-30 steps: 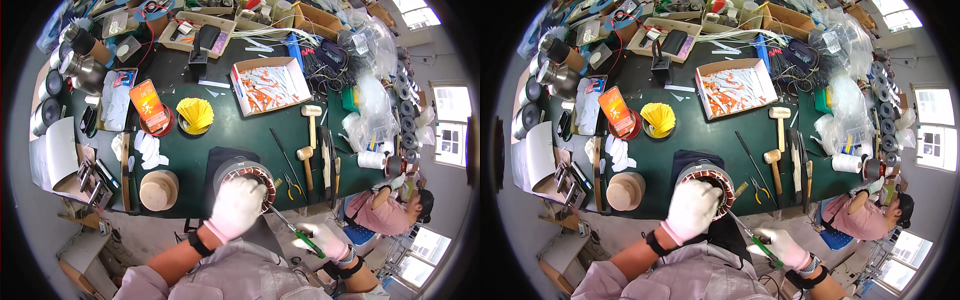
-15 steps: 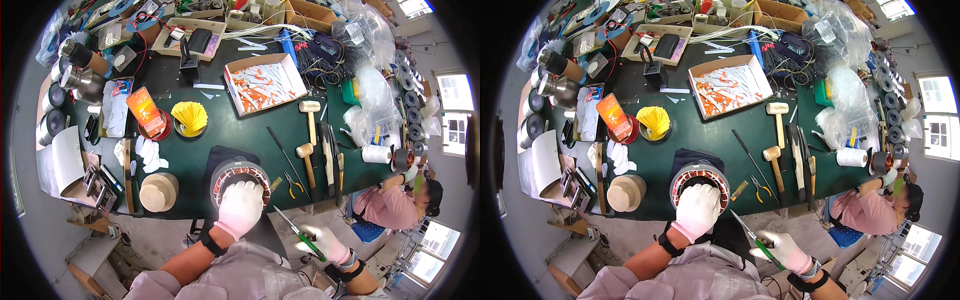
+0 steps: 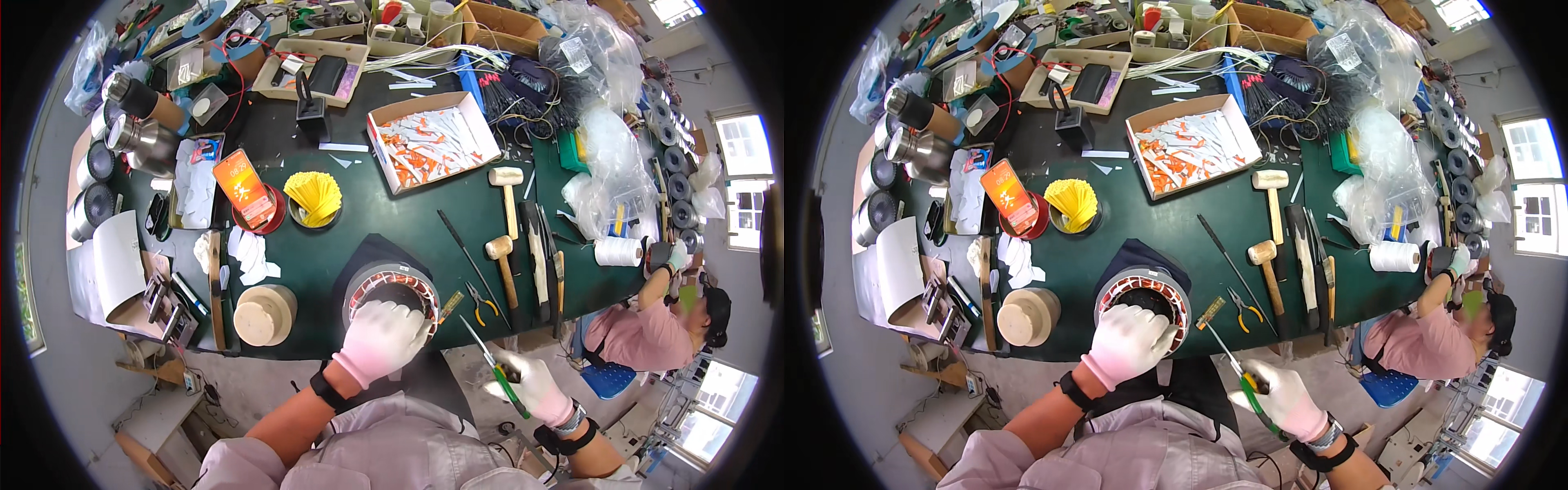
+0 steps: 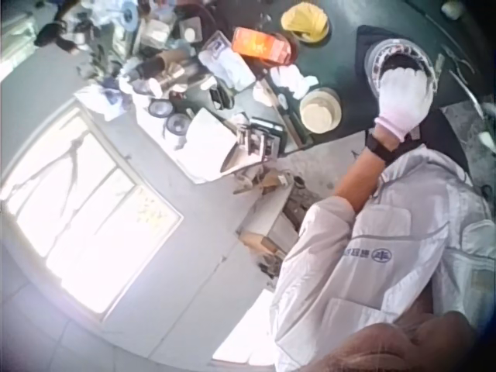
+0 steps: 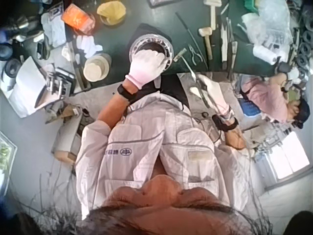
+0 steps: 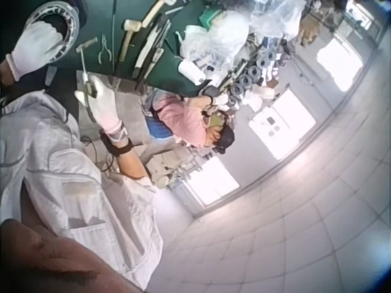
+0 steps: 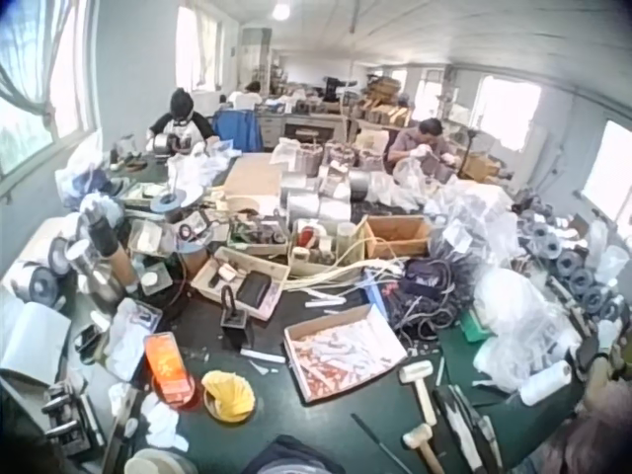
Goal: The person hammers a motor stator component into a housing using a mallet, trims excess internal material with scissors, and uses a metal rod to shape the inner copper windings.
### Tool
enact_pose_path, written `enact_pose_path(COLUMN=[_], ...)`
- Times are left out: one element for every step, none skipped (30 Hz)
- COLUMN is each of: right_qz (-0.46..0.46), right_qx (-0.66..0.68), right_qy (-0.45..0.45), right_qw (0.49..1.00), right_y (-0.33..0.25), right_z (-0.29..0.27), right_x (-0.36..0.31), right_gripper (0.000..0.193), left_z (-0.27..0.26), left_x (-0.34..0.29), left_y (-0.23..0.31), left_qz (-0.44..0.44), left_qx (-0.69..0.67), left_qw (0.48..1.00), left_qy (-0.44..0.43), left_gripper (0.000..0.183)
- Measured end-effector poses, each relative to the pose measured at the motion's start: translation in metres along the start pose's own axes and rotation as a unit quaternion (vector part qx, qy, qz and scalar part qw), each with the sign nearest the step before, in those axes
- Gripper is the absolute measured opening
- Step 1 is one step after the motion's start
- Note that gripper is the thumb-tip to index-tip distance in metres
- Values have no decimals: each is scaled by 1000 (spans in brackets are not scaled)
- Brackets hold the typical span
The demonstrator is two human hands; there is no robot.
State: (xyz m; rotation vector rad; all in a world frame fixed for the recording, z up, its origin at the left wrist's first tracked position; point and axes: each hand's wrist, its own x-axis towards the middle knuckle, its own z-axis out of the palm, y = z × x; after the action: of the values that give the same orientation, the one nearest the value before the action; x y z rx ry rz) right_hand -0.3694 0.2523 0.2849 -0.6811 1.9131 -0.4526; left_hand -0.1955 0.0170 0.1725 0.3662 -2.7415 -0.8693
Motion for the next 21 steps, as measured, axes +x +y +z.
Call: enact_pose_path(right_qz=[-34, -98, -98, -102, -106, -129, -129, -121, -115, -118, -117, -105, -93, -72, -71, -66, -62, -60, -76, -91, -90], right_qx=[-43, -55, -52, -82, -111, -94, -92, -97, -102, -102, -101, -113, -125, -123, -125, -149, -174, -176, -198, -219, -222], right_qy=[37, 71, 72, 85, 98, 103, 104, 92, 79, 68, 67, 31, -5, -27, -28, -32, -36, -37, -35, -34, -35], right_qw=[998, 991, 991, 988, 983, 982, 982, 984, 985, 986, 986, 987, 988, 989, 989, 986, 982, 982, 977, 971, 970], right_y=[-2, -2, -8, -13, -20, -29, -35, -41, -48, -57, -61, -65, -70, -76, -80, -83, -85, -87, -88, -89, -90], right_z=[0, 1, 1, 0, 0, 1, 1, 0, -1, -4, -7, -9, -12, -15, -16, -18, -18, -18, -18, -18, -19], right_x=[5, 13, 19, 27, 35, 43, 48, 53, 57, 60, 62, 64, 66, 69, 69, 69, 71, 71, 71, 72, 74], right_gripper=[58, 59, 59, 54, 49, 46, 46, 45, 43, 39, 39, 37, 36, 36, 36, 37, 38, 38, 38, 39, 39], left_z=[-4, -6, -4, 1, 6, 10, 10, 11, 11, 11, 11, 11, 11, 12, 12, 12, 12, 12, 11, 10, 9], left_x=[2, 1, -2, -5, -8, -10, -10, -10, -9, -7, -7, -8, -8, -9, -9, -9, -9, -8, -9, -10, -10], left_y=[1, 5, 7, 10, 12, 11, 12, 12, 12, 13, 13, 13, 13, 12, 12, 12, 12, 12, 11, 10, 8], left_qz=[23, -2, 0, -16, -31, -37, -36, -38, -41, -43, -43, -44, -45, -41, -42, -39, -37, -32, -34, -26, -19], left_qx=[-14, -13, -13, -22, -31, -7, -6, 20, 46, 54, 54, 55, 56, 57, 55, 52, 49, 46, 43, 39, 36], left_qw=[998, 999, 999, 998, 996, 998, 998, 999, 998, 998, 998, 997, 997, 998, 998, 998, 998, 998, 998, 999, 999], left_qy=[49, 40, 38, 56, 74, 54, 52, 25, -1, -2, -3, -6, -9, -6, -5, -3, -1, 9, 10, 11, 13], left_gripper=[11, 12, 12, 13, 13, 14, 14, 14, 14, 13, 13, 13, 13, 14, 14, 15, 16, 17, 17, 17, 18])
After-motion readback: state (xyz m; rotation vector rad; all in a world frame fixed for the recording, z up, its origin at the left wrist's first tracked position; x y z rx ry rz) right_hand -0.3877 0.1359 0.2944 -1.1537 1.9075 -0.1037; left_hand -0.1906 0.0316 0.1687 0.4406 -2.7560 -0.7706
